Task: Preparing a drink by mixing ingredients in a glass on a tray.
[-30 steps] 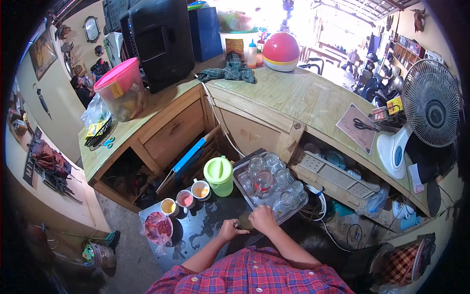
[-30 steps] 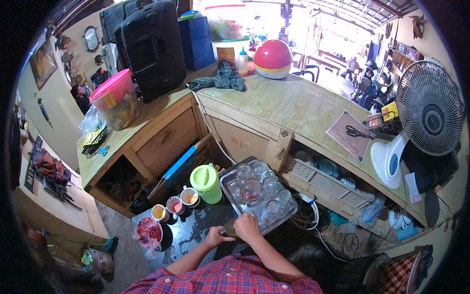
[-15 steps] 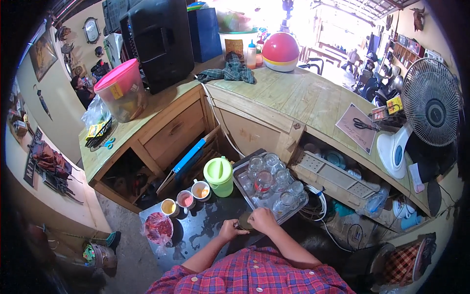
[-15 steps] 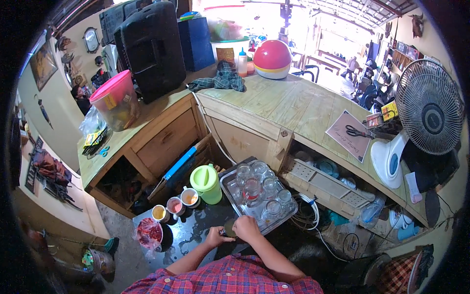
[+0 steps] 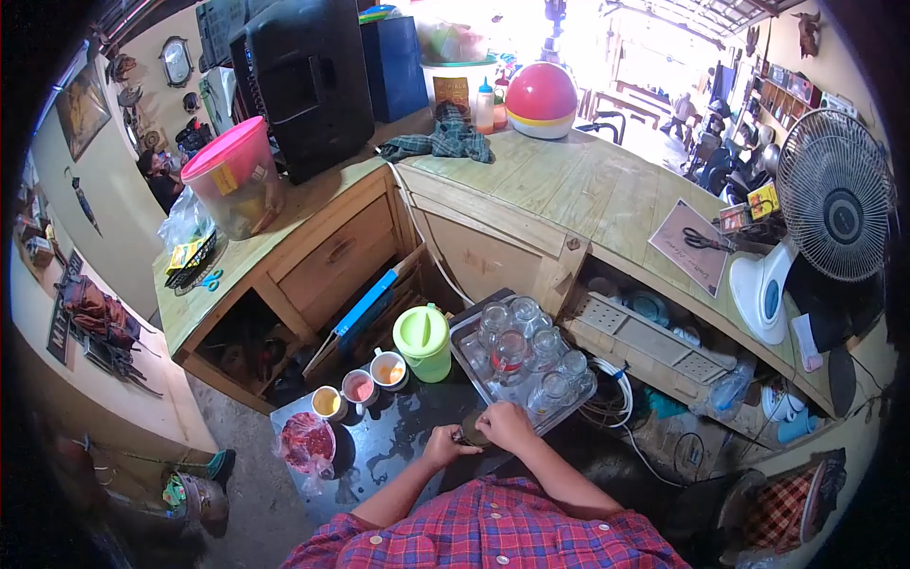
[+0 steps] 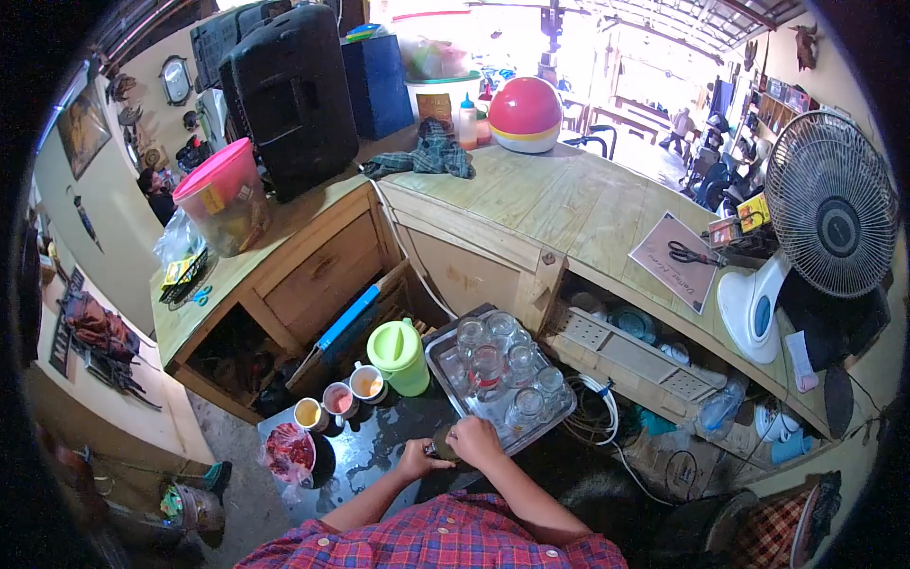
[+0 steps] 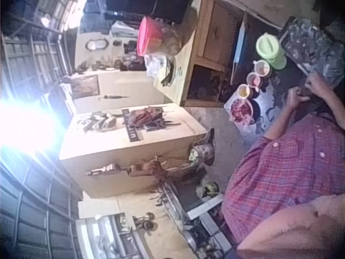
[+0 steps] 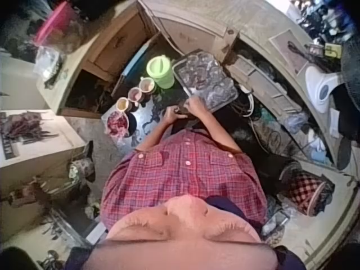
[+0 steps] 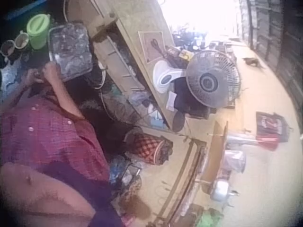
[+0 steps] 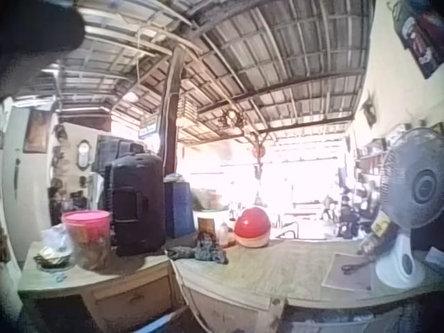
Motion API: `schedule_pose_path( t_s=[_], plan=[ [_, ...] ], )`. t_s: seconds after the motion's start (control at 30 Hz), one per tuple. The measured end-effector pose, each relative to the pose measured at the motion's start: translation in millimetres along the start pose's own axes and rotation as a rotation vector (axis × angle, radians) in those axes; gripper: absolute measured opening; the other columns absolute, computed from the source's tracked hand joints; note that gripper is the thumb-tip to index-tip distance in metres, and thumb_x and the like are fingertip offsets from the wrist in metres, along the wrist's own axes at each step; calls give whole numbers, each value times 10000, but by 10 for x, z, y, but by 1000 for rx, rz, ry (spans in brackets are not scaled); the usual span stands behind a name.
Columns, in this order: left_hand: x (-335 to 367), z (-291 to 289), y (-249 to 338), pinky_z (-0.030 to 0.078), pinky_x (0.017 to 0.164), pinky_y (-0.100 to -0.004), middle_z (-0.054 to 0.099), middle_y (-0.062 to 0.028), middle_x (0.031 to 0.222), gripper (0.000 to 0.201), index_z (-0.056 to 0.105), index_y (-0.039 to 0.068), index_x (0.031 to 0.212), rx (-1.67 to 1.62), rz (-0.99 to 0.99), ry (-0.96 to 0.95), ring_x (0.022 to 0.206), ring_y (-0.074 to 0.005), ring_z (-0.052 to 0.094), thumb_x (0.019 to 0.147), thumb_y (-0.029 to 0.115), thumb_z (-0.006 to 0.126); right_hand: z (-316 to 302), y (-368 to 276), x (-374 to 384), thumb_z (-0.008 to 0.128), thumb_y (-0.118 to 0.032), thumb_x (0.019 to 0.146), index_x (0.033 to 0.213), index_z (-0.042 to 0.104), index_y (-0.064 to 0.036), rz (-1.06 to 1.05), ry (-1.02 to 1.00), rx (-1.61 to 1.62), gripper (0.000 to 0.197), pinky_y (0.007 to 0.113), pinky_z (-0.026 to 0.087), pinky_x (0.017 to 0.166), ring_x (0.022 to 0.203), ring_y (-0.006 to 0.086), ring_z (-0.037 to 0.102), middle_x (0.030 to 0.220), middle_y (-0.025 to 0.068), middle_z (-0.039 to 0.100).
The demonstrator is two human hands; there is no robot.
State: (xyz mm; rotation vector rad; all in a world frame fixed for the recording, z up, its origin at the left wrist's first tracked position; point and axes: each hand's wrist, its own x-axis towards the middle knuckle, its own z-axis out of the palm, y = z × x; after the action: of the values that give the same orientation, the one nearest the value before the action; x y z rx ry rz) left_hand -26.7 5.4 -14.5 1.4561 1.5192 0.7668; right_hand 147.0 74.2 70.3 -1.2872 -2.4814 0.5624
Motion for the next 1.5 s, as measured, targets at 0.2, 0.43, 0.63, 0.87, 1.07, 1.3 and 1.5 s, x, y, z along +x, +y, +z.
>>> schedule_pose_path(
  t_s=[0.2, 0.43, 0.63, 0.87, 1.07, 1.3, 1.5],
  plan=[
    [-8, 5, 16, 483, 596, -326, 675, -101, 693, 420, 675, -15, 806, -27, -12, 8, 602, -100, 563, 616, 281, 905, -52, -31, -5, 689, -210, 755, 736, 727, -61, -12, -9, -41, 154, 434, 512, 739, 828, 295, 642, 765, 120, 669],
    [-20, -42, 152, 495, 619, -320, 696, -100, 731, 425, 681, -14, 827, 19, -39, -9, 631, -94, 584, 622, 283, 904, -124, -24, 25, 689, -210, 755, 750, 748, -96, 29, -139, -65, 128, 403, 513, 746, 831, 295, 639, 780, 109, 683],
    [-7, 6, -7, 499, 627, -321, 703, -92, 748, 439, 684, -18, 846, -59, 30, 9, 645, -83, 583, 618, 284, 907, -71, -25, 15, 686, -195, 763, 763, 750, -105, 78, -148, -113, 110, 384, 507, 774, 854, 271, 621, 808, 97, 689],
    [-2, -31, 115, 494, 620, -317, 698, -86, 736, 426, 680, -23, 835, 27, -21, -11, 641, -82, 577, 628, 276, 901, -16, -9, -13, 707, -197, 743, 758, 750, -100, -21, 63, -122, 107, 386, 508, 772, 852, 273, 625, 797, 97, 687],
    [-15, 14, 13, 429, 531, -328, 577, -50, 598, 503, 631, -23, 735, -104, 34, 55, 557, -104, 431, 587, 363, 918, -61, -54, -8, 716, -214, 737, 735, 742, -93, -106, 141, 15, 124, 405, 505, 765, 837, 286, 626, 782, 108, 674],
    [-32, -19, 151, 427, 537, -328, 552, -32, 593, 500, 632, -21, 734, -77, 27, 54, 575, -98, 424, 579, 354, 924, 81, 52, -18, 702, -229, 748, 715, 722, -64, 17, 53, 57, 169, 426, 516, 718, 799, 307, 641, 781, 117, 671],
    [-8, -40, 161, 490, 608, -331, 680, -98, 699, 427, 665, -19, 792, 46, -58, -5, 601, -92, 541, 618, 291, 902, 65, 54, -27, 704, -224, 745, 723, 719, -50, -1, 87, 19, 176, 436, 524, 699, 754, 325, 645, 787, 133, 671]
  ],
)
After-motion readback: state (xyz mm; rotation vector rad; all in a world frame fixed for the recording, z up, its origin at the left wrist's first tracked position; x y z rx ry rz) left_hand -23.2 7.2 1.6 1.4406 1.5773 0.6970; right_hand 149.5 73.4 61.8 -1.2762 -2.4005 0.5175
